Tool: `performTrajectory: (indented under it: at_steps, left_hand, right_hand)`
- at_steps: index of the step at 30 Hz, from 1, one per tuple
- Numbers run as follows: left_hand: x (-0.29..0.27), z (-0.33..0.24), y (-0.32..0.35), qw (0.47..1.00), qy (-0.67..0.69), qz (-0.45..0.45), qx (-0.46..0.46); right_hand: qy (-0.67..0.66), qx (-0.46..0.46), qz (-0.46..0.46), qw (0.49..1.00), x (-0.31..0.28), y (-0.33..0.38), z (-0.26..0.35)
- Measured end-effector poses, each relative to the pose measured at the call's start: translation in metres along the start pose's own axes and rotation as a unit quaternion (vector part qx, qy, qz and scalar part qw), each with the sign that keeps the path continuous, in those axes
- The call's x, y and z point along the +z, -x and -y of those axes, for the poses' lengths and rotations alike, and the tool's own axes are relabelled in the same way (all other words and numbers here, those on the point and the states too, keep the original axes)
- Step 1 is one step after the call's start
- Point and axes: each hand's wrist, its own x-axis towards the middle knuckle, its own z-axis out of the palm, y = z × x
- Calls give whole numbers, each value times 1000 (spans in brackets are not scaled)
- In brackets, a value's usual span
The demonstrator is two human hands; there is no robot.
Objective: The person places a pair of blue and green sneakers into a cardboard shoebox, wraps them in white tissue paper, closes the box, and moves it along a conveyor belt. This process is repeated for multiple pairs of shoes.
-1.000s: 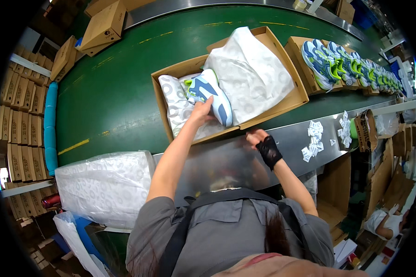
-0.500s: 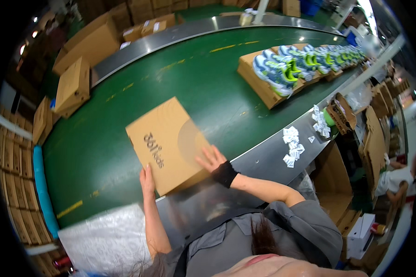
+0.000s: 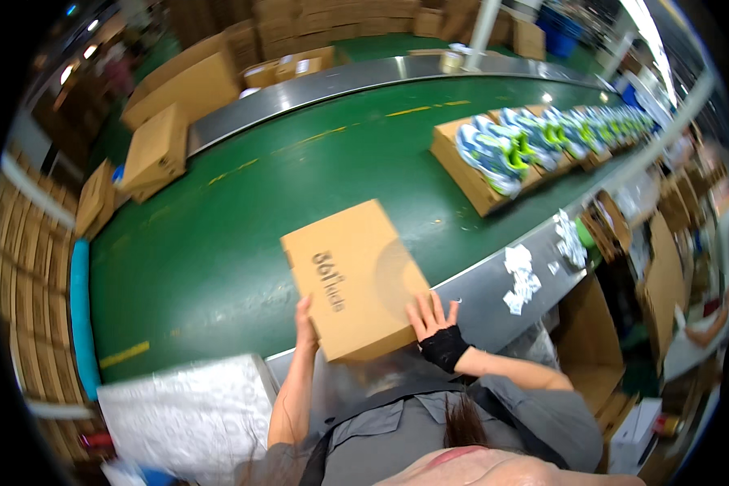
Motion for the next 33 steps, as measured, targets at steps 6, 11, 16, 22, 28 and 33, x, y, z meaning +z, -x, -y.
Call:
performTrajectory:
  at_steps: [6, 11, 16, 22, 28, 33]
  left_hand:
    - [53, 29, 3, 988, -81, -50, 123]
    - [36, 18, 17, 978, -181, -91, 56]
    - [28, 38, -6, 979, -145, -121, 73]
    - [-8, 10, 29, 982, -43, -156, 94]
    - [58, -82, 198, 537, -663, -281, 440]
    - [28, -52, 340, 557, -504, -564, 342]
  right_hand:
    - [-116, -109, -99, 982, -14, -17, 37]
    - [-108, -184, -187, 959, 30, -6, 35]
    - [-137, -180, -230, 947, 27, -15, 37]
    - [-256, -256, -242, 900, -24, -35, -18]
    - [-118, -125, -305, 937, -46, -62, -207]
    - [44, -10, -174, 984, -55, -101, -330]
